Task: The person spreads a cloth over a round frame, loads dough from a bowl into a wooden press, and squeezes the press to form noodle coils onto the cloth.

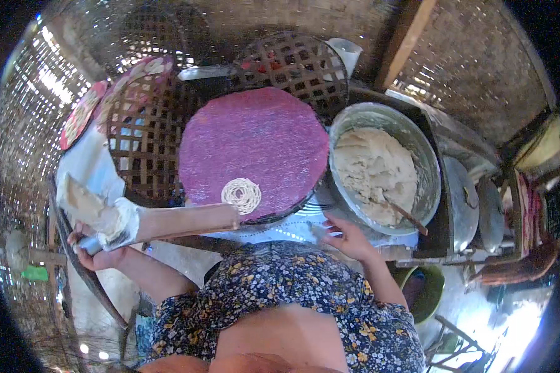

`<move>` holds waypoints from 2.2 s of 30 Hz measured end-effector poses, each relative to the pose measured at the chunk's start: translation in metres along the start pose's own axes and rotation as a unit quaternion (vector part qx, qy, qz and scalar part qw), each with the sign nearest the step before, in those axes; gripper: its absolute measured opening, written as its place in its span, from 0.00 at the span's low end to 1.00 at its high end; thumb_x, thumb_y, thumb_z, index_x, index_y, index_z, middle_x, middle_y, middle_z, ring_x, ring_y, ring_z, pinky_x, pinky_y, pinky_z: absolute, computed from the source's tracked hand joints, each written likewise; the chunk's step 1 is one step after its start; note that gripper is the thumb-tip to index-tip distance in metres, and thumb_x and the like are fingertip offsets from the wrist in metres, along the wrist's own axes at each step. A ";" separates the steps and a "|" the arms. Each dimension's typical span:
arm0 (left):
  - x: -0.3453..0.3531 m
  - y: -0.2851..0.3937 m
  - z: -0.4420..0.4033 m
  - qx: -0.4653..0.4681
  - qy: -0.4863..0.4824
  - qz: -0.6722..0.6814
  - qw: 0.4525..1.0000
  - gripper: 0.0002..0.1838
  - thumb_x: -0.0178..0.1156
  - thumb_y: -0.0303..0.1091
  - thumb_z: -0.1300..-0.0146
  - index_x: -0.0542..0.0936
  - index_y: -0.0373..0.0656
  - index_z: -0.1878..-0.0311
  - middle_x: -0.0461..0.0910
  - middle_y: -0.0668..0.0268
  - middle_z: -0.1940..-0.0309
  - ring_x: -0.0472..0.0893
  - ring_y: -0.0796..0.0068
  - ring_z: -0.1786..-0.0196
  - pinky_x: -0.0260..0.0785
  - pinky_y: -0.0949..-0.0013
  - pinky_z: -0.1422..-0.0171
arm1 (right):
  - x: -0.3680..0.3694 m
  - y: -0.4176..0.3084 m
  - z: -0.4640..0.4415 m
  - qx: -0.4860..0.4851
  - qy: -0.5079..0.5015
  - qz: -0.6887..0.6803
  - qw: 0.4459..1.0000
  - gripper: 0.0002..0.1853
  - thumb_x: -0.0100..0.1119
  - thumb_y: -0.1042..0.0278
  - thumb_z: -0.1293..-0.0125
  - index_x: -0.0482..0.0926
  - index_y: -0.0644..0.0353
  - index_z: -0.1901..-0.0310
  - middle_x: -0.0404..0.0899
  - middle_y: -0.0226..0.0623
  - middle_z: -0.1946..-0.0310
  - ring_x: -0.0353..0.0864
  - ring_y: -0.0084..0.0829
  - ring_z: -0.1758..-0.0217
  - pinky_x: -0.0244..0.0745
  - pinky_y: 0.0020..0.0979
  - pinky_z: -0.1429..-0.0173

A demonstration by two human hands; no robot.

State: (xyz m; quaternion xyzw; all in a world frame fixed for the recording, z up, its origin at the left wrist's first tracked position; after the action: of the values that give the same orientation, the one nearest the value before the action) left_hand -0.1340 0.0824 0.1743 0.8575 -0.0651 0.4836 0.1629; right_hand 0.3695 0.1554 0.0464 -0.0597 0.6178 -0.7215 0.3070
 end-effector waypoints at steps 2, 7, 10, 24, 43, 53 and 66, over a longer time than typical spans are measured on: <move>0.012 -0.004 0.006 -0.033 -0.013 0.034 0.999 0.13 0.58 0.33 0.58 0.76 0.52 0.65 0.67 0.65 0.65 0.66 0.70 0.57 0.59 0.66 0.43 | 0.026 -0.006 -0.025 0.004 -0.001 -0.266 0.964 0.33 0.60 0.62 0.43 0.58 0.52 0.37 0.69 0.36 0.46 0.70 0.33 0.46 0.68 0.34 0.45; 0.022 0.005 0.007 -0.044 -0.082 0.050 0.994 0.12 0.58 0.34 0.56 0.78 0.52 0.64 0.70 0.68 0.66 0.66 0.70 0.56 0.57 0.66 0.42 | 0.050 -0.031 -0.077 -0.035 -0.012 -0.551 0.834 0.34 0.52 0.47 0.39 0.55 0.54 0.36 0.64 0.35 0.42 0.66 0.33 0.41 0.62 0.39 0.38; 0.020 0.016 0.006 -0.032 -0.098 0.055 0.993 0.11 0.57 0.34 0.53 0.78 0.52 0.63 0.70 0.68 0.66 0.66 0.70 0.55 0.56 0.65 0.41 | 0.055 -0.043 -0.092 -0.046 -0.001 -0.584 0.810 0.31 0.44 0.44 0.36 0.58 0.55 0.38 0.62 0.35 0.39 0.61 0.36 0.37 0.57 0.44 0.35; 0.011 0.026 0.002 -0.008 -0.125 0.011 0.992 0.12 0.56 0.39 0.51 0.77 0.55 0.60 0.70 0.69 0.62 0.70 0.67 0.54 0.50 0.55 0.32 | 0.022 -0.033 -0.048 -0.023 0.048 -0.550 0.833 0.26 0.38 0.49 0.32 0.60 0.57 0.39 0.64 0.35 0.40 0.62 0.34 0.37 0.55 0.40 0.33; 0.130 -0.130 0.047 -0.301 -0.315 0.135 0.890 0.27 0.66 0.34 0.57 0.72 0.46 0.50 0.67 0.63 0.51 0.73 0.56 0.50 0.54 0.47 0.35 | 0.083 -0.197 -0.038 0.012 -0.539 -0.565 0.625 0.58 0.42 0.20 0.57 0.56 0.76 0.44 0.71 0.58 0.61 0.72 0.32 0.80 0.70 0.29 0.81; 0.083 -0.118 0.062 -0.279 -0.555 -0.267 0.737 0.33 0.69 0.37 0.58 0.70 0.42 0.45 0.70 0.61 0.43 0.71 0.74 0.44 0.55 0.65 0.35 | 0.028 -0.253 -0.045 -0.241 -0.133 -0.256 0.927 0.53 0.65 0.53 0.52 0.40 0.61 0.32 0.65 0.51 0.49 0.75 0.30 0.64 0.70 0.23 0.68; 0.133 -0.101 0.076 -0.092 -0.617 -0.579 0.526 0.21 0.64 0.44 0.59 0.77 0.51 0.59 0.78 0.61 0.63 0.77 0.59 0.58 0.69 0.62 0.53 | 0.037 -0.269 -0.019 -0.551 0.070 0.353 0.753 0.47 0.70 0.64 0.58 0.53 0.56 0.36 0.59 0.61 0.47 0.68 0.59 0.49 0.71 0.46 0.53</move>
State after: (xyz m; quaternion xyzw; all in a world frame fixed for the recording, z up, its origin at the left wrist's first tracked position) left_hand 0.0242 0.1569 0.2291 0.7717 0.3174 -0.3750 0.4039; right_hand 0.2318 0.1658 0.2813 0.0544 0.9054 -0.0987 0.4093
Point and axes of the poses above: each hand's wrist, its own z-axis away from the middle knuckle, its own x-axis out of the palm, y = z × x, the point moved 2 cm from there along -z, towards the middle knuckle
